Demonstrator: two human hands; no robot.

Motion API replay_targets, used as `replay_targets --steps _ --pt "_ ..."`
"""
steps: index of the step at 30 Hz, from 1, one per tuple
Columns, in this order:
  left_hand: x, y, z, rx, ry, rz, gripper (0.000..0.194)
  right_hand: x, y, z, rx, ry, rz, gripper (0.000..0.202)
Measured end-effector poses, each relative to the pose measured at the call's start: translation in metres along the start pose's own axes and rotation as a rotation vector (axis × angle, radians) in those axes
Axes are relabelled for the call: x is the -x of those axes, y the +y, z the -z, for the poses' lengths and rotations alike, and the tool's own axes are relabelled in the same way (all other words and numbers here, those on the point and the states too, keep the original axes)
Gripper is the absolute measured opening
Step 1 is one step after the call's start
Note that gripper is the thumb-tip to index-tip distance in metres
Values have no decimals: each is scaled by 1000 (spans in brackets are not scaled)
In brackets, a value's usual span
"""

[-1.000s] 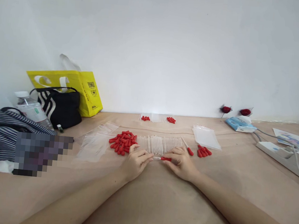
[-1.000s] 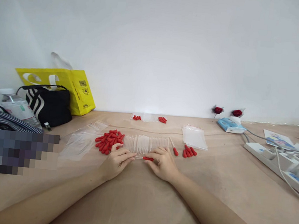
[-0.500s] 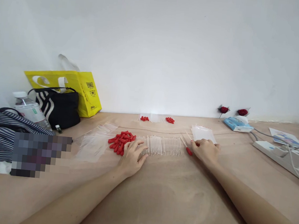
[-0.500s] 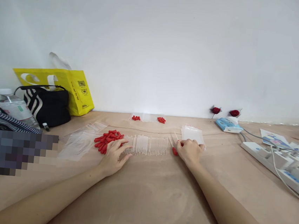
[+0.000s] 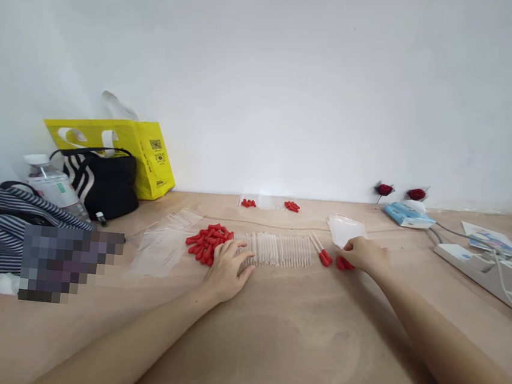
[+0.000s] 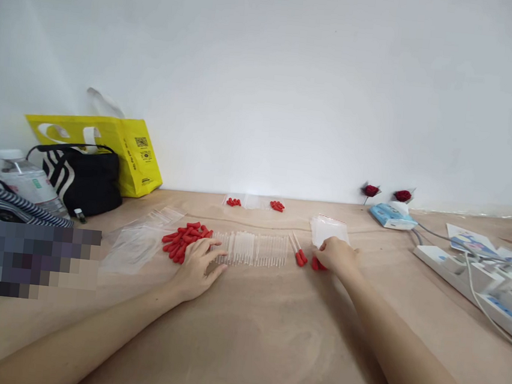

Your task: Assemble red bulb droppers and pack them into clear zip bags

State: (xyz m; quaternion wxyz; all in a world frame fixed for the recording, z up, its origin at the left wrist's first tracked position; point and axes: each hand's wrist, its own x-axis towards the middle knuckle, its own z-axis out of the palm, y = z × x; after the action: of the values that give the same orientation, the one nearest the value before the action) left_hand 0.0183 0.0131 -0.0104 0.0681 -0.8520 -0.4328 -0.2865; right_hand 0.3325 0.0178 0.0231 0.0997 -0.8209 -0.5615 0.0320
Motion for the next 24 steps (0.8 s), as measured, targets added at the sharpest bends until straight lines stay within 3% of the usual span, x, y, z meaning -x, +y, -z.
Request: replay_targets --steps 9,14,18,21,24 --pt "-2 0 1 -11 -16 56 18 -3 -6 -13 59 -52 66 16" --pt "-26 3 5 -117 -105 275 21 -4 -7 -15 85 -28 71 10" --pt "-49 3 -1 -167 -168 403 26 3 -14 -4 69 1 93 12" --pt "-60 1 -7 -193 -214 471 28 16 -29 5 4 -5 202 16" --pt "-68 1 -10 -210 -256 525 30 36 -50 3 -130 -28 433 17"
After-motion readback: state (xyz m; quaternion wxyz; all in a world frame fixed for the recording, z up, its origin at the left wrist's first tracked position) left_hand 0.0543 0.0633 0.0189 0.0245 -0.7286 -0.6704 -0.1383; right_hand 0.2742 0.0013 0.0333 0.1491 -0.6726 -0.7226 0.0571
